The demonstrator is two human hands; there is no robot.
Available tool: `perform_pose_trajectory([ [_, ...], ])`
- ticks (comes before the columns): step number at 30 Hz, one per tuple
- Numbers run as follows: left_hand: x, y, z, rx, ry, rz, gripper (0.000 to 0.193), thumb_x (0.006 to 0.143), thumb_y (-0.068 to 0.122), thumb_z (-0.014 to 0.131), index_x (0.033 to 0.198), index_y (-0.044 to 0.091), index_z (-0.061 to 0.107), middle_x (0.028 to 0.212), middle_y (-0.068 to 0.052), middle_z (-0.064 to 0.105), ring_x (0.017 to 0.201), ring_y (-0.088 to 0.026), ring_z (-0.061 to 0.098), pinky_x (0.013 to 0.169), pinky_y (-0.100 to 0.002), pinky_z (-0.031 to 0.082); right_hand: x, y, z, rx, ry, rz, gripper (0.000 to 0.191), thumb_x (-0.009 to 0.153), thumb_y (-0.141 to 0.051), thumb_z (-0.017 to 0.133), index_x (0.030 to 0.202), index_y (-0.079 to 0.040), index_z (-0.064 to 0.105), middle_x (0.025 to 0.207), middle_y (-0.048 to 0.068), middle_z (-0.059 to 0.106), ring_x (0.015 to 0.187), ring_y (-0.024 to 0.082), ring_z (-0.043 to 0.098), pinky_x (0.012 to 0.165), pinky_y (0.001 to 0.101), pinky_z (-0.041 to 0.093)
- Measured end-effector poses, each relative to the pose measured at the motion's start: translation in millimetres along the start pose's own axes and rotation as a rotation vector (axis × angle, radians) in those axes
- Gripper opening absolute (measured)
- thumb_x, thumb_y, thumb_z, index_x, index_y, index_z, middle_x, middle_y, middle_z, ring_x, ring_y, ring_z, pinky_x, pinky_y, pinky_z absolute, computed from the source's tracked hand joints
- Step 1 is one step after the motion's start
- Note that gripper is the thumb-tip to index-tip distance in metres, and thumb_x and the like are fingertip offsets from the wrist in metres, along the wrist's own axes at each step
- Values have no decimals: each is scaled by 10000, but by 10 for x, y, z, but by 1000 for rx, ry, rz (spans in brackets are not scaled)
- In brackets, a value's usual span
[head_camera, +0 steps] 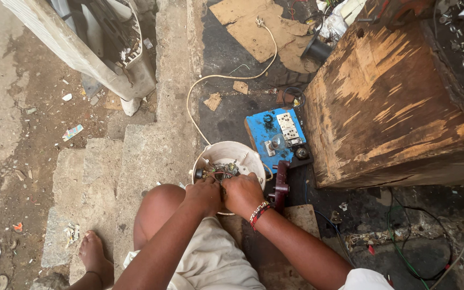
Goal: The person sits on the ground and rewires a lamp, pulling wires through the white dome shade and arranging the wiring inside it. They connect the lamp's cord to a blue power strip with a bulb to test the light, then continue adjusting the wiring inside the shade.
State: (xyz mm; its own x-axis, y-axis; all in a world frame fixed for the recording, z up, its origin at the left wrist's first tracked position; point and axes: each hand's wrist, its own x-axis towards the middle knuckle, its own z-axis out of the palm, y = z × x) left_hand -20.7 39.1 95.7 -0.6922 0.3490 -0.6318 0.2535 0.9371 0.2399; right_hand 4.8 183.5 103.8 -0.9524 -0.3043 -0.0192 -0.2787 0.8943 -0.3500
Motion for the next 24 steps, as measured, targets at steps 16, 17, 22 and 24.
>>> perform_pose_trajectory([
  [16, -67, 35, 104, 78, 173, 11, 676, 914, 282, 581, 1532, 84, 391, 1540, -78, 450, 1322, -263, 515, 987, -530, 455, -5, 5, 3, 5, 4, -1, 36, 735, -141, 682, 713, -124, 704, 695, 132, 708, 713, 346, 700, 723, 503, 454],
  [17, -67, 36, 97, 80, 166, 4, 677, 915, 287, 582, 1532, 87, 389, 1536, -77, 452, 1323, -260, 515, 987, -527, 454, 2, 3, 3, 6, 4, -1, 39, 738, -145, 683, 711, -124, 703, 695, 132, 708, 711, 347, 699, 722, 504, 454],
  [22, -70, 98, 16, 44, 92, -51, 587, 931, 291, 574, 1484, 130, 460, 1515, -53, 482, 1337, -248, 519, 1009, -522, 445, 16, 0, -6, 9, -7, 9, 54, 745, -154, 682, 698, -131, 696, 696, 124, 711, 723, 340, 700, 727, 500, 453],
  [24, -85, 101, 1, 14, 92, -58, 494, 938, 271, 564, 1416, 145, 537, 1494, -38, 514, 1340, -245, 527, 1019, -521, 444, 15, -7, -3, 6, -11, 11, 52, 739, -154, 684, 693, -132, 695, 695, 122, 711, 728, 336, 701, 726, 499, 452],
])
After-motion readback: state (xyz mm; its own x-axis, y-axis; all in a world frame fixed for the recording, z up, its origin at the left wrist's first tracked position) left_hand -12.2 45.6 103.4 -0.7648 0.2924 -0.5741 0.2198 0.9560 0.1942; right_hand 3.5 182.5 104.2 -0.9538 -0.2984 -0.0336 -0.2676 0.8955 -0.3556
